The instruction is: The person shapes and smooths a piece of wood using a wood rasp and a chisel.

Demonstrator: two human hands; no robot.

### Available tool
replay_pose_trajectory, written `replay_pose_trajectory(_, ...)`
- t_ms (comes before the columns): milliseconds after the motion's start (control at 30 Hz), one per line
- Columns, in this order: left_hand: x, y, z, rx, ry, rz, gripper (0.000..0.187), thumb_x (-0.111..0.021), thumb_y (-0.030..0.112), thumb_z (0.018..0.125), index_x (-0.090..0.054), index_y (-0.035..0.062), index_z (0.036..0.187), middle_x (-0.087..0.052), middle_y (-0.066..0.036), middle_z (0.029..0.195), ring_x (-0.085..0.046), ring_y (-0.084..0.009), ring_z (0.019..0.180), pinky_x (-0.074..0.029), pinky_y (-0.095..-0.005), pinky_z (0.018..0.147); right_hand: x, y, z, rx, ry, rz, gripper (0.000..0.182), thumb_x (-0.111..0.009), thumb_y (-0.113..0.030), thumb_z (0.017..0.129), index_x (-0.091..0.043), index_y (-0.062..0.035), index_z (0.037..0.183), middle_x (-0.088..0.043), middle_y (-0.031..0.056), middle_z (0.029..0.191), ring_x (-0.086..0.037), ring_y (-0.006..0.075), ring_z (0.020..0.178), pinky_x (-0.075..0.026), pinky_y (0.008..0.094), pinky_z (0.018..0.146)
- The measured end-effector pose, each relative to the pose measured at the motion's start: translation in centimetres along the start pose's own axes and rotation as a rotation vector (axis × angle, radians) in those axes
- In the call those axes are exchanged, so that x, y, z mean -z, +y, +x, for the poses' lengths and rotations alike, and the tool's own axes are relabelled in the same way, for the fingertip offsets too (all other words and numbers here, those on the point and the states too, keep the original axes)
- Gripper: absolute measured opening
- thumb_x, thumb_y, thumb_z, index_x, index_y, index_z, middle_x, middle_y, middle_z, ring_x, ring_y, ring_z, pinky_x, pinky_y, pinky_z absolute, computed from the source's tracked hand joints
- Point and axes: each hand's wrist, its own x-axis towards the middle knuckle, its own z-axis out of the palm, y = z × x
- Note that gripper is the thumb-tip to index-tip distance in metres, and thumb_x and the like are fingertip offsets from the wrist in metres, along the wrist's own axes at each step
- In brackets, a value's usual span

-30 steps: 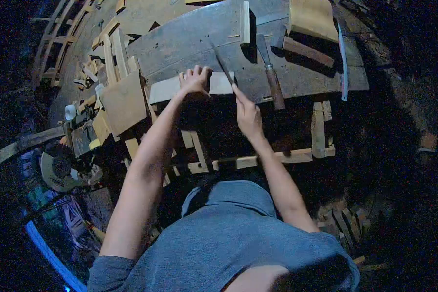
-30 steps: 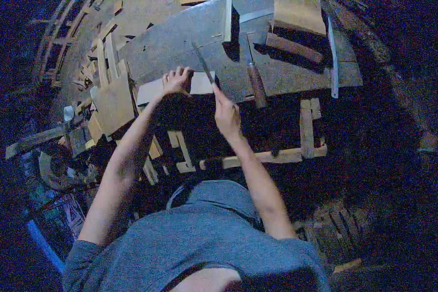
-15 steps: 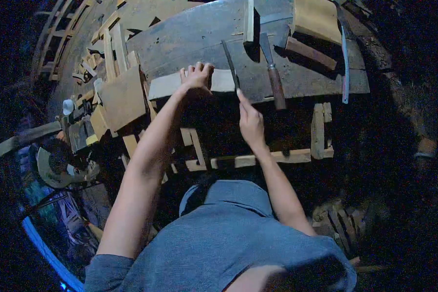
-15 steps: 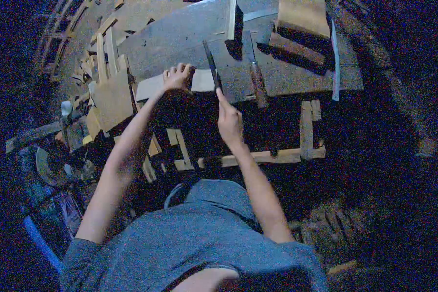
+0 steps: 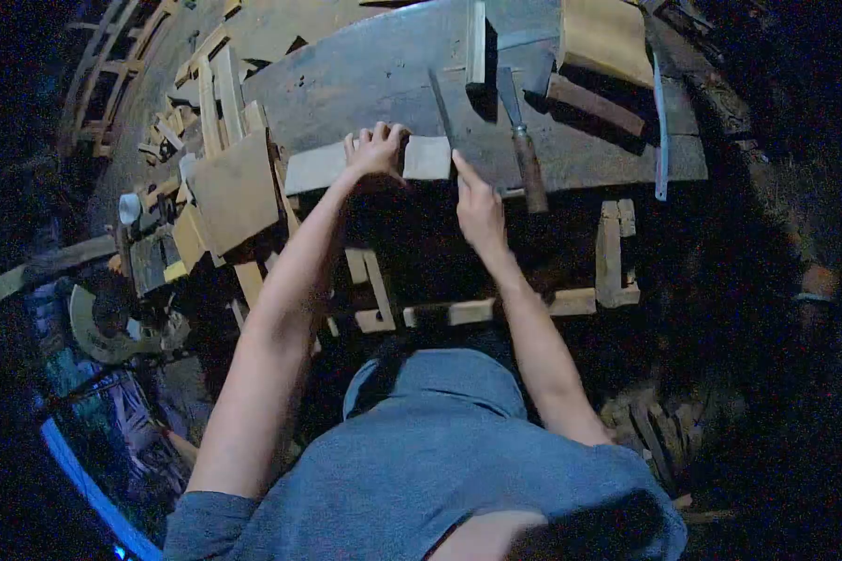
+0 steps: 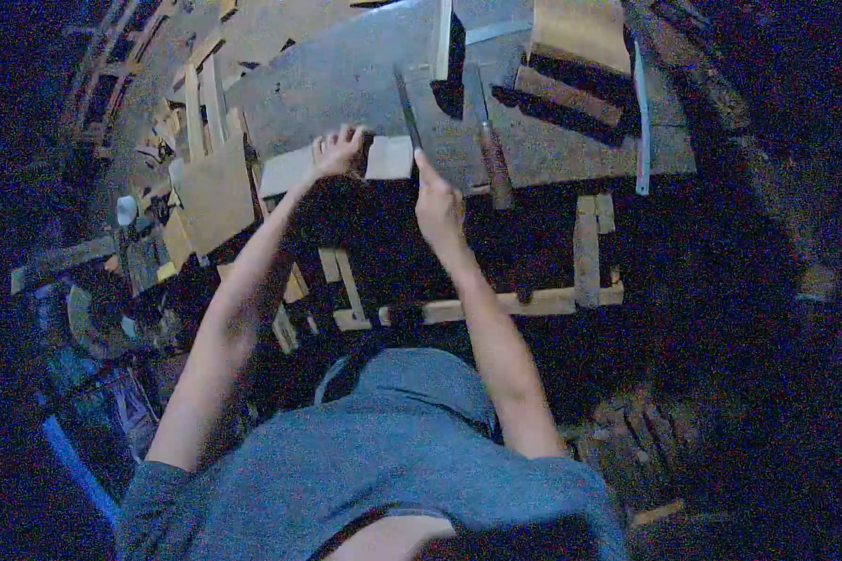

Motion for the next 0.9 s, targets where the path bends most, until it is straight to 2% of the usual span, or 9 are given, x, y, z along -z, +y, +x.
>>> replay_pose_trajectory(33, 0.1, -0.1, -0.3, -0.017, -0.007, -0.045, 0.098, -0.088, 0.044, 0.043, -0.040, 0.0253, 0.126, -0.046, -0.008, 0.121, -0.045, -0.0367, 0.116, -0.028, -0.0611, 0.093, -0.3, 0.8, -0.6, 0.128, 0.071, 0.034, 0.038, -0.043, -0.012, 0.095, -0.049, -0.0123, 0.133, -0.055, 0.0215, 0.124, -0.053, 0.0365, 0.114, -0.046, 0.0390, 0.090)
replay_pose_trajectory(67, 0.2, -0.2, -0.2, -0.012, -0.021, -0.039, 0.097, -0.088, 0.043, 0.044, -0.040, 0.0254, 0.126, -0.046, -0.008, 0.121, -0.044, -0.0368, 0.117, -0.027, -0.0612, 0.093, -0.4, 0.5, -2.1, 0.155, 0.117, -0.003, 0.037, -0.045, -0.009, 0.094, -0.051, -0.0077, 0.130, -0.058, 0.0280, 0.109, -0.059, 0.0411, 0.098, -0.049, 0.0446, 0.079)
replay_pose_trajectory(167, -0.3, -0.6, -0.2, -0.023, -0.021, -0.058, 0.097, -0.088, 0.042, 0.044, -0.040, 0.0255, 0.127, -0.046, -0.008, 0.121, -0.043, -0.0368, 0.119, -0.027, -0.0614, 0.093, -0.3, 0.6, -2.2, 0.128, 0.074, 0.091, 0.038, -0.044, -0.013, 0.095, -0.049, -0.0130, 0.133, -0.056, 0.0219, 0.121, -0.054, 0.0384, 0.111, -0.047, 0.0403, 0.089)
replay_pose_trajectory(300, 0.4, -0.2, -0.3, -0.026, -0.028, -0.053, 0.098, -0.089, 0.040, 0.043, -0.040, 0.0251, 0.127, -0.045, -0.008, 0.123, -0.042, -0.0364, 0.120, -0.027, -0.0610, 0.094, 0.2, 0.2, 1.5, -0.022, -0.025, -0.057, 0.038, -0.043, -0.016, 0.096, -0.049, -0.0151, 0.134, -0.057, 0.0233, 0.117, -0.053, 0.0397, 0.110, -0.047, 0.0415, 0.088)
replay_pose_trajectory(367, 0.6, -0.1, -0.1, -0.016, -0.044, -0.026, 0.101, -0.089, 0.041, 0.042, -0.039, 0.0246, 0.128, -0.045, -0.008, 0.125, -0.042, -0.0362, 0.121, -0.027, -0.0604, 0.094, 0.0, 0.7, 0.3, 0.051, 0.017, 0.001, 0.038, -0.043, -0.016, 0.096, -0.049, -0.0155, 0.134, -0.057, 0.0237, 0.117, -0.054, 0.0400, 0.109, -0.047, 0.0417, 0.087)
replay_pose_trajectory(467, 0.0, -0.1, -0.2, 0.018, -0.030, -0.034, 0.101, -0.089, 0.041, 0.042, -0.039, 0.0247, 0.129, -0.045, -0.009, 0.125, -0.041, -0.0367, 0.122, -0.026, -0.0621, 0.096, 0.2, 0.7, -2.3, 0.007, 0.008, 0.038, 0.038, -0.042, -0.014, 0.096, -0.050, -0.0141, 0.134, -0.058, 0.0234, 0.117, -0.056, 0.0404, 0.107, -0.048, 0.0406, 0.086)
replay_pose_trajectory(600, 1.2, 0.5, -0.9, -0.010, -0.031, -0.032, 0.100, -0.089, 0.039, 0.043, -0.039, 0.0259, 0.129, -0.046, -0.009, 0.125, -0.042, -0.0365, 0.122, -0.025, -0.0611, 0.097, 0.4, 0.1, 1.8, 0.008, -0.010, -0.058, 0.037, -0.043, -0.015, 0.096, -0.051, -0.0144, 0.132, -0.056, 0.0210, 0.121, -0.054, 0.0394, 0.110, -0.047, 0.0414, 0.089)
replay_pose_trajectory(700, 0.7, 0.2, -0.2, 0.015, -0.067, -0.005, 0.098, -0.088, 0.036, 0.045, -0.039, 0.0269, 0.130, -0.046, -0.009, 0.125, -0.041, -0.0363, 0.122, -0.025, -0.0606, 0.098, 0.2, 0.0, 0.2, 0.091, 0.029, -0.016, 0.037, -0.044, -0.015, 0.096, -0.052, -0.0153, 0.131, -0.057, 0.0220, 0.118, -0.055, 0.0402, 0.107, -0.048, 0.0435, 0.086)
replay_pose_trajectory(900, 0.9, 0.5, -0.6, -0.031, -0.018, -0.074, 0.099, -0.087, 0.040, 0.044, -0.039, 0.0277, 0.130, -0.046, -0.009, 0.124, -0.043, -0.0362, 0.121, -0.025, -0.0608, 0.098, 0.2, 0.4, 0.7, 0.034, 0.012, -0.150, 0.038, -0.044, -0.014, 0.095, -0.051, -0.0181, 0.132, -0.060, 0.0226, 0.111, -0.058, 0.0412, 0.102, -0.049, 0.0451, 0.082)
